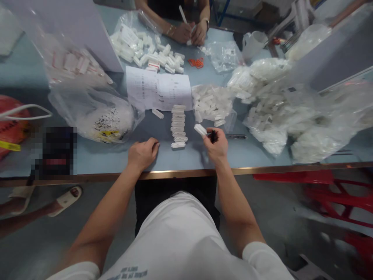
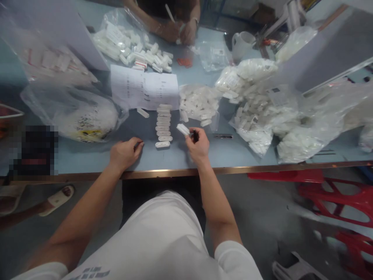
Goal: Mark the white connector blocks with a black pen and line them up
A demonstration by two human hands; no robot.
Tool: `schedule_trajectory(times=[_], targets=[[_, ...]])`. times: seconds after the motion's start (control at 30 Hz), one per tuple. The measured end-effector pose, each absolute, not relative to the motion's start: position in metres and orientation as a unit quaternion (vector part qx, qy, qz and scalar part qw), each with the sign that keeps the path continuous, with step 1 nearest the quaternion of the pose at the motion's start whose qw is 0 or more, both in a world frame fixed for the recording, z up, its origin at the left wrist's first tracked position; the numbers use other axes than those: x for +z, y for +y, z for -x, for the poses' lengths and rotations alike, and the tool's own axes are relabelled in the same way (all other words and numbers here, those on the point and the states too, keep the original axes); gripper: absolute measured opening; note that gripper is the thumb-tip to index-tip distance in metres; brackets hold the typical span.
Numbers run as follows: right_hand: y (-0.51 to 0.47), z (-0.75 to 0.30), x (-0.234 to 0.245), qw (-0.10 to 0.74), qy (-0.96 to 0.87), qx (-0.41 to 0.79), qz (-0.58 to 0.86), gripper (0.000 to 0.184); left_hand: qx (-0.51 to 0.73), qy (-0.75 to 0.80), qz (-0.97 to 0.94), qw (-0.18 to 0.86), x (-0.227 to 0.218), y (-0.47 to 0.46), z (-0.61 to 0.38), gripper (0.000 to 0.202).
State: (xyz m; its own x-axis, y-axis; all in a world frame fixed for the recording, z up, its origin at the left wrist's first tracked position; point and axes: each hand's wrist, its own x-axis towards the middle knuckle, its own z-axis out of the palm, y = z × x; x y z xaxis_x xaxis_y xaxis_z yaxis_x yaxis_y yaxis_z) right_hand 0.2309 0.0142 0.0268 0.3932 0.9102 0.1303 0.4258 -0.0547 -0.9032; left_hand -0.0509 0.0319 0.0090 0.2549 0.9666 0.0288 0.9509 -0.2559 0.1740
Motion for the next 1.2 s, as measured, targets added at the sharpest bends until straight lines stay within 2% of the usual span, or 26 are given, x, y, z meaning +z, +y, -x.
schedule_trajectory(times=[0.23,0.33,0.5,0.63,0.77,1.0,1.1,1.2], targets=[[-0.006,-0.206,0.033,0.477,-0.551,0.272,0.629,0.024,0.062,0.610,-0.786,0.077,0.011,0.032,0.051,0.041],[-0.010,-0.197,0.036,0.452,-0.525,0.353,0.629,0.021,0.082,0.615,-0.778,0.097,0.014,0.032,0.052,0.039],[-0.014,-0.180,0.032,0.453,-0.383,0.560,0.577,0.026,0.137,0.631,-0.743,0.177,0.031,0.020,0.046,0.036],[-0.019,-0.166,0.032,0.471,-0.295,0.633,0.538,0.031,0.140,0.613,-0.736,0.252,0.046,0.003,0.030,0.041],[-0.023,-0.156,0.038,0.459,-0.286,0.658,0.523,0.037,0.132,0.605,-0.725,0.300,0.054,-0.006,0.016,0.053],[-0.028,-0.156,0.040,0.415,-0.332,0.679,0.506,0.039,0.083,0.573,-0.762,0.289,0.053,-0.010,0.012,0.046],[-0.029,-0.161,0.038,0.380,-0.400,0.645,0.529,0.036,0.080,0.569,-0.776,0.261,0.051,-0.010,0.015,0.041],[-0.029,-0.169,0.037,0.328,-0.499,0.557,0.577,0.034,0.062,0.554,-0.790,0.255,0.049,-0.005,0.022,0.037]])
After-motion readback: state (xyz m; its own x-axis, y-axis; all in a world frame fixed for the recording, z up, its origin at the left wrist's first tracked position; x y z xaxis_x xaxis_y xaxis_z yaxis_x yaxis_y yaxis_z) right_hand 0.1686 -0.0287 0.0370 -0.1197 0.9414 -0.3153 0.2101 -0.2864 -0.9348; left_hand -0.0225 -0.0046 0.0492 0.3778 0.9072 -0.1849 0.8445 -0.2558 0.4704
